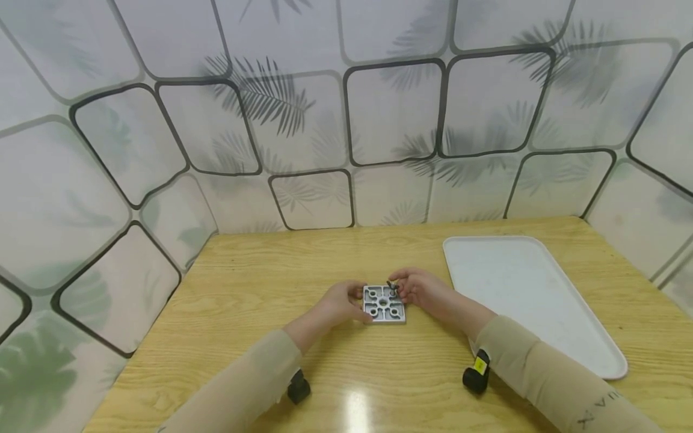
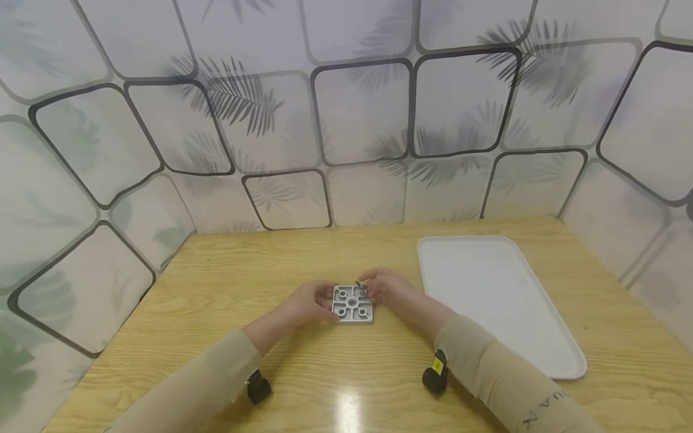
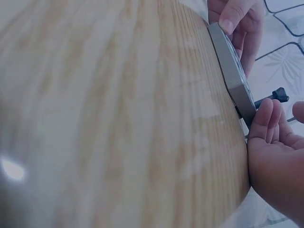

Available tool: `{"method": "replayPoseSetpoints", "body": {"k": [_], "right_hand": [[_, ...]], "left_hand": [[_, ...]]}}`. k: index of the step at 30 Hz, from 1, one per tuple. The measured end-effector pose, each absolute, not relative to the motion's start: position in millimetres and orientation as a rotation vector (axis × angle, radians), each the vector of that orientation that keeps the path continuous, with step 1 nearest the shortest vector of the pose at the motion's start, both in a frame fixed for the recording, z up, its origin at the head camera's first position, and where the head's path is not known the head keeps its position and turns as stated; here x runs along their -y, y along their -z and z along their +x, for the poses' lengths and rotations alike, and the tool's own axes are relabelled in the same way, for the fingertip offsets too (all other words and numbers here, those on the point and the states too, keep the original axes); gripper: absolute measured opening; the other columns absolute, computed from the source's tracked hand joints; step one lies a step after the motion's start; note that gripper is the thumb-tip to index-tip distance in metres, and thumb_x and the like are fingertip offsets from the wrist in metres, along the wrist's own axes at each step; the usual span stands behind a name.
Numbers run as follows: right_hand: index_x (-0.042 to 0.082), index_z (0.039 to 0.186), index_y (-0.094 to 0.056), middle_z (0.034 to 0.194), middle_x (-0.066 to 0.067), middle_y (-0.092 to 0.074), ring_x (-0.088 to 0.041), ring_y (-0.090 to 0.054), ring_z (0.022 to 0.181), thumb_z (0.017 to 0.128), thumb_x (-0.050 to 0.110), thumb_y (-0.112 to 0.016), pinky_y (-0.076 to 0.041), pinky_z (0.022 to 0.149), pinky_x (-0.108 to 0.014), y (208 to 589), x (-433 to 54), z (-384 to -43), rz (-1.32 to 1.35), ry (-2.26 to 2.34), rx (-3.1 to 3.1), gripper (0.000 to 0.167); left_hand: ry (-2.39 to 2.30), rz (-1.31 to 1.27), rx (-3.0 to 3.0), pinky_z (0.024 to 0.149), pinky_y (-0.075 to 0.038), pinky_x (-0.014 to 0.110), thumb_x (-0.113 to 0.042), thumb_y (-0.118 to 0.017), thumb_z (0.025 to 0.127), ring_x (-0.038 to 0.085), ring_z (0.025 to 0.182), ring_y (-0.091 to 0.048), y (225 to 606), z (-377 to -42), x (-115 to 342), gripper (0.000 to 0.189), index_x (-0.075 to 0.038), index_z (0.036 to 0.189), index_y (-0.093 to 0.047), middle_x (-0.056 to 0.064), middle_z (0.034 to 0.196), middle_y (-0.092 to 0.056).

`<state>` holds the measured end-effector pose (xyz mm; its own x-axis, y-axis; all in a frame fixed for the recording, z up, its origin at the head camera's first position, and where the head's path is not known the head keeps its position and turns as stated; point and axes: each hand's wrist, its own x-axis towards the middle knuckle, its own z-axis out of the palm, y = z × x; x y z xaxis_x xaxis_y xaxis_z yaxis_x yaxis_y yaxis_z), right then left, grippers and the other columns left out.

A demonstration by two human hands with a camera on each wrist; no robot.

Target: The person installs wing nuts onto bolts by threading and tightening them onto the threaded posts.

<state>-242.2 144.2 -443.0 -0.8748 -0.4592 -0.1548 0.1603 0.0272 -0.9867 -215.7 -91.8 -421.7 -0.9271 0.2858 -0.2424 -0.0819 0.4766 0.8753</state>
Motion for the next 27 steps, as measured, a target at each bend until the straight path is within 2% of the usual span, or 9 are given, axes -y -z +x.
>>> {"method": "replayPoseSetpoints", "body": {"k": [4,13,27], "right_hand": [[-0.020,0.141,-0.049,0.109,-0.001,-0.062,-0.008,-0.056,0.089,0.095,-0.001,-0.041,-0.052,0.083,-0.020,444.5,-144.3,-243.4,-0.327,1.878,-1.893,0.050],[-0.019,0.142,-0.052,0.127,-0.012,-0.067,-0.005,-0.062,0.098,0.102,0.002,-0.049,-0.056,0.085,-0.018,445.3,-143.2,-239.9,-0.351,1.839,-1.985,0.045],[-0.008,0.129,-0.061,0.114,-0.004,-0.066,-0.011,-0.059,0.096,0.101,0.006,-0.060,-0.053,0.083,-0.021,441.6,-138.0,-237.6,-0.244,1.756,-2.097,0.031]], "left_hand": [[-1.443,0.170,-2.366,0.091,-0.058,0.029,0.009,-0.087,0.076,0.019,0.096,-0.065,421.6,-215.8,92.0,0.080,0.005,0.149,-0.055,0.015,0.122,-0.068],[-1.454,0.167,-2.352,0.090,-0.057,0.029,0.009,-0.087,0.077,0.019,0.096,-0.065,421.7,-215.0,93.1,0.079,0.003,0.149,-0.055,0.015,0.123,-0.068],[-1.435,0.147,-2.360,0.091,-0.057,0.029,0.007,-0.087,0.078,0.019,0.098,-0.065,419.2,-213.8,92.5,0.079,0.003,0.150,-0.054,0.015,0.125,-0.067]]}}
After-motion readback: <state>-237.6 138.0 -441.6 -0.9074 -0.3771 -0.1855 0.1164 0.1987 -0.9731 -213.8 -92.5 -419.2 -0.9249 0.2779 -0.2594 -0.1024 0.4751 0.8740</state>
